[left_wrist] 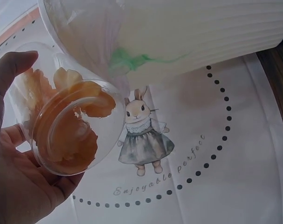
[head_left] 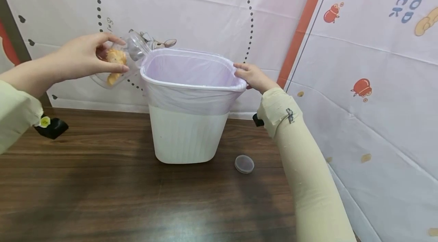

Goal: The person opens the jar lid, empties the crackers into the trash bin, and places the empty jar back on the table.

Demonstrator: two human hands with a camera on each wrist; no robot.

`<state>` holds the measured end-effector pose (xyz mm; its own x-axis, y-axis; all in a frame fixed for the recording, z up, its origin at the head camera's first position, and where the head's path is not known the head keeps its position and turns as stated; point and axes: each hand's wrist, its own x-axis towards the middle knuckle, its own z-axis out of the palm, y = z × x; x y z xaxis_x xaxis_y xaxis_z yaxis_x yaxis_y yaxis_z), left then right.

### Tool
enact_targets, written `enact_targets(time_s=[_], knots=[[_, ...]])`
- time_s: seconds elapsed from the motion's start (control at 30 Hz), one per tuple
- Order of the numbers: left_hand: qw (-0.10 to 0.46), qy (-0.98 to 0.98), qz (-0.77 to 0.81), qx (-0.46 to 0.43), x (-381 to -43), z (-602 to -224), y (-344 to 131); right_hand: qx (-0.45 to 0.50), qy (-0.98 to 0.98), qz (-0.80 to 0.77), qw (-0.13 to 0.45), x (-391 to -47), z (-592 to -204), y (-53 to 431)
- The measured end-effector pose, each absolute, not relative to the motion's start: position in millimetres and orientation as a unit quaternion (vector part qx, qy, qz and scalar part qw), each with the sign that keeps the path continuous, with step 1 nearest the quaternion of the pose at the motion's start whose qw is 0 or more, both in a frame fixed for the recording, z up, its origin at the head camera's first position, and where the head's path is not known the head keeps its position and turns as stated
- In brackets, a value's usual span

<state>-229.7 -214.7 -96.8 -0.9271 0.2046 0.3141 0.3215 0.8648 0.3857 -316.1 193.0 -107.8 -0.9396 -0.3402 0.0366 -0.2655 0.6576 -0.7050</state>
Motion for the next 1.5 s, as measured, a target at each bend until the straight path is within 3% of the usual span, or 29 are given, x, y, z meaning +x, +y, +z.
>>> enact_targets(time_s=[0.5, 1.5], knots=[[0.123, -0.969, -0.158, -0.148, -215.8, -82.8, -200.1, -0.176, 0.907, -0.379, 0.058, -308.0, -106.4, 201.5], [0.066, -0.979, -0.096, -0.167, -239.3, -69.9, -203.7, -0.159, 0.914, -0.372, 0.036, -311.5, -113.1, 191.6]])
